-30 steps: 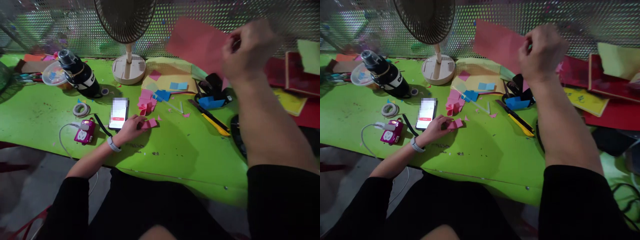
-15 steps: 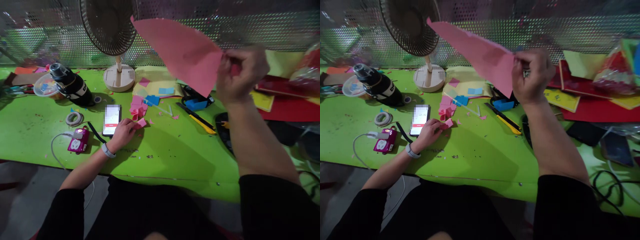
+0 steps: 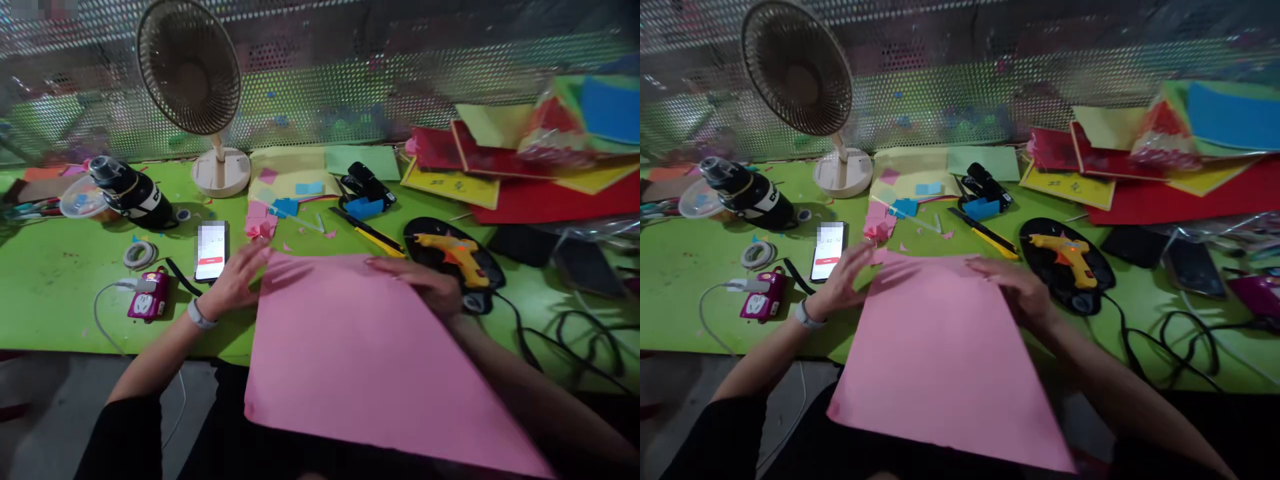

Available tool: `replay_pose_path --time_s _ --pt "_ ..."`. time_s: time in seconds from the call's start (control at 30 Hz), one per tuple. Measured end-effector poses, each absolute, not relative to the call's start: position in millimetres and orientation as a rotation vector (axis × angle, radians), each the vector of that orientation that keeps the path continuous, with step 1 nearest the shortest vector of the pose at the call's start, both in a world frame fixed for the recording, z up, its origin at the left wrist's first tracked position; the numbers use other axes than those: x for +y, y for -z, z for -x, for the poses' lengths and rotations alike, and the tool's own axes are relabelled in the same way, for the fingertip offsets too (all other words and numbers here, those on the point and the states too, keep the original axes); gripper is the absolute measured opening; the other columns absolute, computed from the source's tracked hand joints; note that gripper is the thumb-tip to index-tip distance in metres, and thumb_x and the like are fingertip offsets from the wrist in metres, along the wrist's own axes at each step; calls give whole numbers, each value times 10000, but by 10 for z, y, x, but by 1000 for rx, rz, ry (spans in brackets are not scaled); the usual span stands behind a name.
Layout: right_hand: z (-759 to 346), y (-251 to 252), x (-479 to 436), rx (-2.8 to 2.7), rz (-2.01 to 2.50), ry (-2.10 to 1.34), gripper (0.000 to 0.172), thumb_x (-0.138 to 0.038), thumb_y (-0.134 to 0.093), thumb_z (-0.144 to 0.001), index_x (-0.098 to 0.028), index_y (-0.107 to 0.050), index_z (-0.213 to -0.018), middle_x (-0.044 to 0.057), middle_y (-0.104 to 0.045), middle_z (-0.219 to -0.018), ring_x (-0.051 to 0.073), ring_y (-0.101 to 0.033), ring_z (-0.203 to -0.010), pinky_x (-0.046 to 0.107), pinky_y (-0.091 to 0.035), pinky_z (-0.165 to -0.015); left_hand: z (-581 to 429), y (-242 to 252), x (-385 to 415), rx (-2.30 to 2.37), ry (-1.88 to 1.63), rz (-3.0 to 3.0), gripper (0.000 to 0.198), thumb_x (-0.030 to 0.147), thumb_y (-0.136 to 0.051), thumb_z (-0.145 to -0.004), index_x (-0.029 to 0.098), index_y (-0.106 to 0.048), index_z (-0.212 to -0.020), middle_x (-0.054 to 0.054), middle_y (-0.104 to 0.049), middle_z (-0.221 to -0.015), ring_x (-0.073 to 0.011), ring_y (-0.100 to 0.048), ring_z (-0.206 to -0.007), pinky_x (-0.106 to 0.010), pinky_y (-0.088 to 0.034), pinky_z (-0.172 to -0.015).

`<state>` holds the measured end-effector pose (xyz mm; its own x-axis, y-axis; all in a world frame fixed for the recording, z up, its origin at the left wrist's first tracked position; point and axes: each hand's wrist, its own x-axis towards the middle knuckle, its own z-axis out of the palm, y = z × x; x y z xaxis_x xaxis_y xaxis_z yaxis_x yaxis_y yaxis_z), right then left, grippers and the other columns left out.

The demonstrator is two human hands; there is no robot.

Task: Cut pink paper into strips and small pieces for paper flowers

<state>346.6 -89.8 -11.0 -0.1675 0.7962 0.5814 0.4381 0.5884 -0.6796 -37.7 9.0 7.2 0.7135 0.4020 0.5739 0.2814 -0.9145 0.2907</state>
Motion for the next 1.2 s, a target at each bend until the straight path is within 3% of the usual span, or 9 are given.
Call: replay_pose_path --time_s 0.07,0.17,0.3,0.57,0.7,0.8,0.93,1.07,1.2 --pt "-3376 152 -1035 -1938 855 -319 72 -350 -604 -999 -291 -628 -1034 81 -766 -1234 256 -738 -1134 466 -644 -908 346 -170 0 253 -802 -2835 688 217 -616 -1006 282 -312 -1620 -117 -563 -1523 -239 -502 -1447 -463 -407 -1219" --pt "-3325 169 -1187 -2159 718 -129 336 -152 -576 -950 -238 -613 -1274 142 -705 -1347 245 -678 -1248 443 -625 -971 299 -181 -111 29 -503 -2825 492 127 -511 -1041 245 -507 -1519 -99 -628 -1467 -199 -552 -1411 -391 -431 -1211" --pt "-3354 291 -1340 -2448 703 -50 590 -13 -459 -890 -183 -567 -1445 135 -704 -1351 243 -625 -1321 444 -582 -1053 243 -37 -130 91 -174 -2747 466 76 -422 -1055 229 -582 -1464 -118 -559 -1531 -200 -489 -1465 -392 -397 -1238" --pt "-3554 635 -1300 -2475 930 -150 606 -113 -464 -979 -328 -493 -1545 44 -667 -1413 241 -687 -1233 443 -593 -1067 75 4 79 289 -187 -2669 581 12 -489 -981 297 -566 -1482 -80 -528 -1563 -199 -445 -1492 -427 -335 -1268" --pt "-3537 639 -1278 -2448 949 -108 714 -81 -480 -956 -339 -374 -1614 29 -631 -1453 242 -658 -1276 448 -552 -1121 186 -149 -85 172 -234 -2592 549 164 -594 -974 311 -551 -1501 -50 -505 -1585 -223 -430 -1503 -434 -285 -1291" --pt "-3509 654 -1235 -2411 1017 -58 762 -51 -467 -950 -345 -312 -1635 31 -596 -1490 254 -630 -1312 496 -542 -1132 277 -205 -260 100 -253 -2495 424 280 -662 -968 313 -663 -1390 -58 -577 -1523 -239 -514 -1445 -393 -363 -1255" --pt "-3486 612 -1138 -2424 1043 -63 773 -62 -488 -953 -343 -287 -1645 52 -548 -1538 272 -611 -1335 521 -531 -1135 293 -134 -353 221 -213 -2444 301 208 -617 -999 271 -738 -1268 -96 -685 -1388 -211 -633 -1328 -350 -468 -1181" --pt "-3465 491 -1206 -2465 951 -107 741 -160 -605 -936 -276 -360 -1626 108 -561 -1528 311 -589 -1358 560 -484 -1159 237 -59 -357 391 -270 -2446 300 209 -562 -1032 240 -727 -1281 -74 -700 -1369 -206 -644 -1314 -367 -506 -1150" --pt "-3465 405 -1436 -2448 974 -253 727 -195 -624 -895 -299 -432 -1588 81 -554 -1542 313 -533 -1414 542 -481 -1160 150 -58 -347 519 -347 -2407 296 230 -538 -1048 237 -727 -1276 -52 -727 -1323 -197 -653 -1301 -379 -505 -1160"
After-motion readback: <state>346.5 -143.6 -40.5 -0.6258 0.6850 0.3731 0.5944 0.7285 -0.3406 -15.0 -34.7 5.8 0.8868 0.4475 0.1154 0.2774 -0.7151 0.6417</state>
